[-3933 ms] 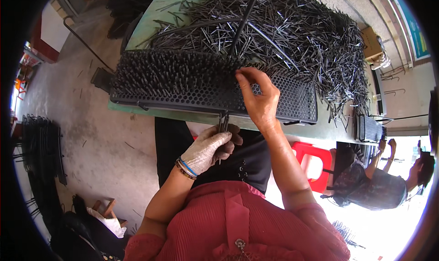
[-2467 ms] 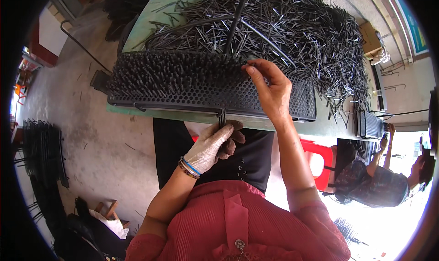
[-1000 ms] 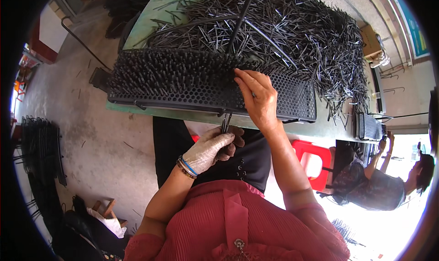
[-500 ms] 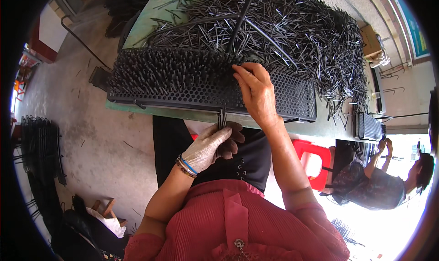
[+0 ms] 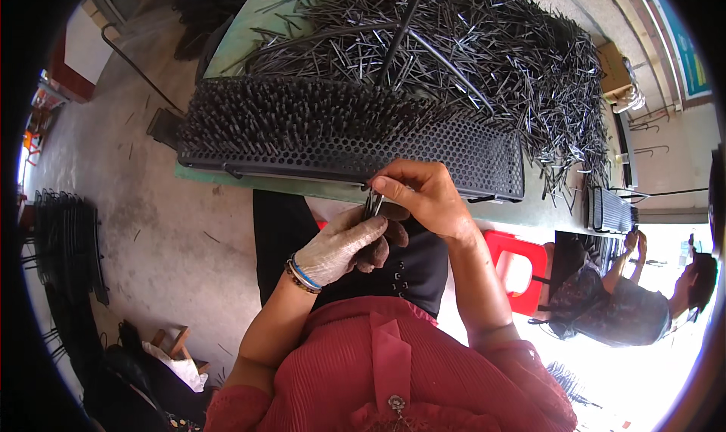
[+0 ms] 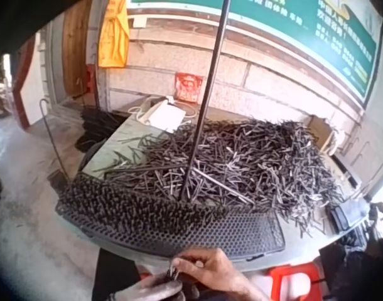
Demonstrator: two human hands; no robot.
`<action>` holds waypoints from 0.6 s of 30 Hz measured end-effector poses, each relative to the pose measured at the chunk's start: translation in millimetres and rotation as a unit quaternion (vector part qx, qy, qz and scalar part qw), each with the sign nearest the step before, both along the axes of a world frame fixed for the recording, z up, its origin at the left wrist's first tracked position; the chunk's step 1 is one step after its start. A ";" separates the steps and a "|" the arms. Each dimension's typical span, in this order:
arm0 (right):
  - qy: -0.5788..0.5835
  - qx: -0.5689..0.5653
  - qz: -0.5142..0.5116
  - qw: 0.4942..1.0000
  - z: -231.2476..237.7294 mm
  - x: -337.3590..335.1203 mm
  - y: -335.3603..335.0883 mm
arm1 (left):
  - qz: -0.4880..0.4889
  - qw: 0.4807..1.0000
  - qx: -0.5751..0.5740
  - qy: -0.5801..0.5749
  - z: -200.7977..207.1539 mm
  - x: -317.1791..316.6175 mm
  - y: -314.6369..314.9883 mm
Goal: Placing metal rods into a perforated tray for sorting or assembly.
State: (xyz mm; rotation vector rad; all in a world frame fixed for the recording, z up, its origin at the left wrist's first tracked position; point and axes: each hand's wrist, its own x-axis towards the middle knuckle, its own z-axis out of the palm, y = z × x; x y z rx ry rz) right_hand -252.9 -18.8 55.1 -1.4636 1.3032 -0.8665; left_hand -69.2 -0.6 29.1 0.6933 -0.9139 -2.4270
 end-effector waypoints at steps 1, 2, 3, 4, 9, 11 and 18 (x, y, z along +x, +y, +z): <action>-0.038 0.049 -0.011 0.998 -0.1 0.1 0.5 | 0.001 1.000 -0.001 -0.001 -2.1 0.3 0.4; -0.038 0.048 -0.009 0.998 -1.0 0.0 -0.5 | 0.014 1.000 -0.002 -0.001 -6.2 0.5 1.1; -0.021 0.031 -0.021 0.999 -2.3 -0.2 -2.4 | 0.028 1.000 -0.003 -0.002 -9.1 1.2 1.6; -0.004 0.014 -0.033 0.999 -2.8 -0.6 -4.4 | 0.028 1.000 -0.003 -0.002 -10.3 1.9 1.4; -0.010 -0.028 -0.073 0.997 9.5 4.5 -13.6 | 0.053 0.998 -0.023 -0.033 -15.0 10.6 -1.7; -0.013 -0.004 -0.039 0.999 10.8 4.7 -18.4 | 0.050 0.998 -0.024 -0.025 -11.8 13.5 -3.1; -0.006 0.022 0.027 0.999 10.4 9.7 -23.0 | 0.037 0.998 -0.040 -0.034 -0.3 19.7 -4.9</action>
